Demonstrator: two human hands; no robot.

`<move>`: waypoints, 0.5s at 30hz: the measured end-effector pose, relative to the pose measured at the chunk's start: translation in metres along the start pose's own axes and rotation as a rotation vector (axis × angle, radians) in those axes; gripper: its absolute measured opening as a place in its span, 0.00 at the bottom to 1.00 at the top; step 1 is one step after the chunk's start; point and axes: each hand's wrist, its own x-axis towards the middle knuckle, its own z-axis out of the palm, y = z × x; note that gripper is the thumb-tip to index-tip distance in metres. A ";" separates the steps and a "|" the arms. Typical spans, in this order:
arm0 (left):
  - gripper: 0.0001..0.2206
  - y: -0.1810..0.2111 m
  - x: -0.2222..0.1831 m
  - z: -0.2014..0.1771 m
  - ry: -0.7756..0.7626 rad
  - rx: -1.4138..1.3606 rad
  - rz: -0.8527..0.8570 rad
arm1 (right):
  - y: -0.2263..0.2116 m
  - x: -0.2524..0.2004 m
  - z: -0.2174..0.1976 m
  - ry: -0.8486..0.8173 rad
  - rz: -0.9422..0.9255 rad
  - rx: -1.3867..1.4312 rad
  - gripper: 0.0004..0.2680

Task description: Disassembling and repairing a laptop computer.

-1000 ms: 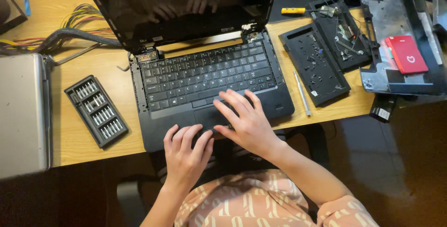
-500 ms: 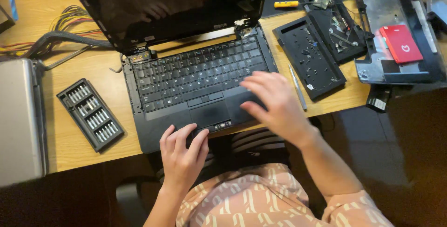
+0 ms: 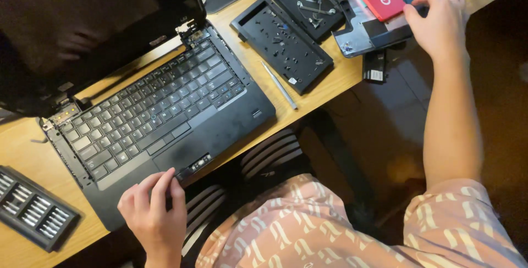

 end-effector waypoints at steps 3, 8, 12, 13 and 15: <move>0.10 -0.002 0.001 -0.001 -0.038 -0.015 -0.022 | 0.024 0.008 0.012 -0.032 0.163 0.002 0.10; 0.10 -0.006 0.002 0.009 -0.048 0.034 -0.042 | 0.053 0.037 0.026 -0.076 0.068 0.101 0.12; 0.10 -0.010 0.000 0.015 -0.070 0.044 -0.039 | 0.036 0.044 0.028 -0.153 0.136 0.112 0.13; 0.09 -0.012 -0.001 0.018 -0.058 0.041 -0.028 | 0.034 0.044 0.030 -0.084 0.028 -0.038 0.13; 0.08 -0.013 -0.001 0.021 -0.043 0.038 -0.015 | 0.032 0.047 0.034 -0.014 -0.081 -0.188 0.15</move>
